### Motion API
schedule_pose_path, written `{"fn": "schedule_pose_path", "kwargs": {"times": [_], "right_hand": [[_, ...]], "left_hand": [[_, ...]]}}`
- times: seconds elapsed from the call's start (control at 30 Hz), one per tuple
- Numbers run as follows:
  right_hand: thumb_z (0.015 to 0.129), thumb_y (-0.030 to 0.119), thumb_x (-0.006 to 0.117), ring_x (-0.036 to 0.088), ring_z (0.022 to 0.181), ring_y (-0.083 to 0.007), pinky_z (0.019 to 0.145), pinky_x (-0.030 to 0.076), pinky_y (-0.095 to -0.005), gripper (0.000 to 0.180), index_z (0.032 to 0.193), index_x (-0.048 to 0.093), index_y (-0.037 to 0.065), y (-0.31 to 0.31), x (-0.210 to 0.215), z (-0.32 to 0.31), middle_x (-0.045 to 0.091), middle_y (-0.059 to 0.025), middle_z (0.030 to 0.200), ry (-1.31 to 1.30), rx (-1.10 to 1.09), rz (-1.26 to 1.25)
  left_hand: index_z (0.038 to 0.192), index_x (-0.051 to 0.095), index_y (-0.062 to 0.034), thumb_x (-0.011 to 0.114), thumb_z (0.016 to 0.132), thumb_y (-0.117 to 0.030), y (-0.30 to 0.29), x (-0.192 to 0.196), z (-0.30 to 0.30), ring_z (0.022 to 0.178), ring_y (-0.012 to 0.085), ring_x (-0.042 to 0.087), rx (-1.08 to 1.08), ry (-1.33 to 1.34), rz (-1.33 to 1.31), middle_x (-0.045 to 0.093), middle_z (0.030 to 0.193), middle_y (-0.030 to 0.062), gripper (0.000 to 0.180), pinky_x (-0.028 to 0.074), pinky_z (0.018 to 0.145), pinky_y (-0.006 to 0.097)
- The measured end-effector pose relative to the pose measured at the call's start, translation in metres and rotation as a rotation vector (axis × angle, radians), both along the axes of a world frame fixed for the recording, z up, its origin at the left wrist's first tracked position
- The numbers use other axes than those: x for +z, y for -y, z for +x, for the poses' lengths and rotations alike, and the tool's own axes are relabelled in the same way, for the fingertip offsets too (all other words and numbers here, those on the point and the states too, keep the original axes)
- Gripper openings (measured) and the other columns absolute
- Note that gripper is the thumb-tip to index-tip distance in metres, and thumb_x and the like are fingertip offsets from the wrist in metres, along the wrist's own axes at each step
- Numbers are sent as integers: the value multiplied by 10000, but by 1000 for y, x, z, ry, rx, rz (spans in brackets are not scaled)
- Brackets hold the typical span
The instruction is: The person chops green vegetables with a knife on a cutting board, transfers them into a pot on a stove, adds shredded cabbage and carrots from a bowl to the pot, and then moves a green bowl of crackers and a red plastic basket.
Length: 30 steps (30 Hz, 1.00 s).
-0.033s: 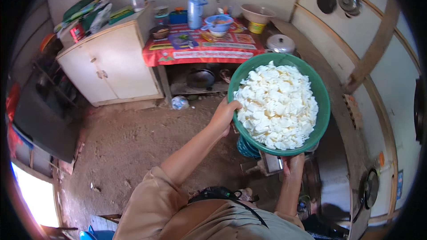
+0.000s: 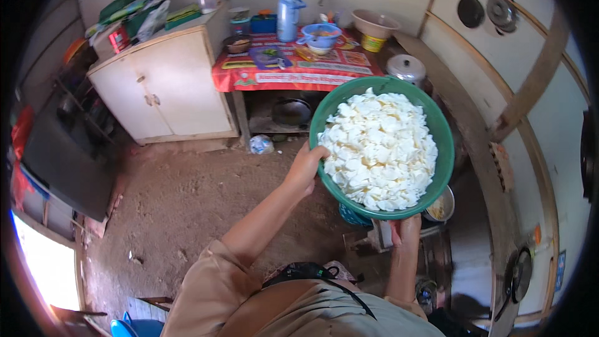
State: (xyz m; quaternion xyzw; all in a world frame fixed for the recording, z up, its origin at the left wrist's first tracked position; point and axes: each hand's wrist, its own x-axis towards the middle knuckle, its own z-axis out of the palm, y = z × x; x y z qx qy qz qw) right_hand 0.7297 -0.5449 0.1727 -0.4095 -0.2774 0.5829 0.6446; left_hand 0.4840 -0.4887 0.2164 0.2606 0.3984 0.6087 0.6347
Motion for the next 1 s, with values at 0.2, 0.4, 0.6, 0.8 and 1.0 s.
{"fn": "schedule_pose_path", "kwargs": {"times": [0.2, 0.4, 0.6, 0.8, 1.0], "right_hand": [[809, 230, 592, 592, 717, -138, 476, 455, -224, 376, 1112, 484, 34, -49, 2, -155, 593, -60, 974, -14, 257, 12], [846, 112, 521, 577, 706, -128, 476, 436, -227, 254, 1082, 486, 26, -126, -15, -263, 585, -60, 962, -121, 420, -190], [807, -28, 509, 531, 622, -101, 422, 369, -203, 290, 1080, 478, 65, -203, -28, -359, 580, -31, 889, -47, 570, -139], [811, -24, 486, 582, 781, -153, 502, 442, -258, 274, 1069, 486, 68, -288, -49, -436, 577, -53, 990, -49, 643, -112], [819, 16, 506, 590, 792, -147, 566, 487, -284, 267, 1082, 482, 60, -368, -59, -502, 582, -52, 1001, 6, 686, -92]], "left_hand": [[1156, 410, -25, 485, 706, -49, 14, -19, -158, 842, 167, 510, 255, 117, -81, 514, 965, 78, 457, 430, 731, 290], [1189, 372, 8, 459, 717, -29, -3, -42, -258, 981, 208, 502, 428, 180, 63, 489, 1095, 115, 481, 420, 834, 325], [1147, 421, 13, 451, 716, -66, -40, -47, -340, 911, 232, 544, 637, 112, -45, 525, 1048, 125, 439, 449, 795, 335], [1090, 444, -40, 461, 729, -55, -106, -70, -416, 831, 197, 536, 661, 152, -86, 515, 960, 93, 361, 464, 716, 311], [1095, 438, -27, 458, 737, -53, -187, -98, -489, 827, 200, 532, 617, 186, -72, 510, 945, 87, 359, 460, 709, 312]]}}
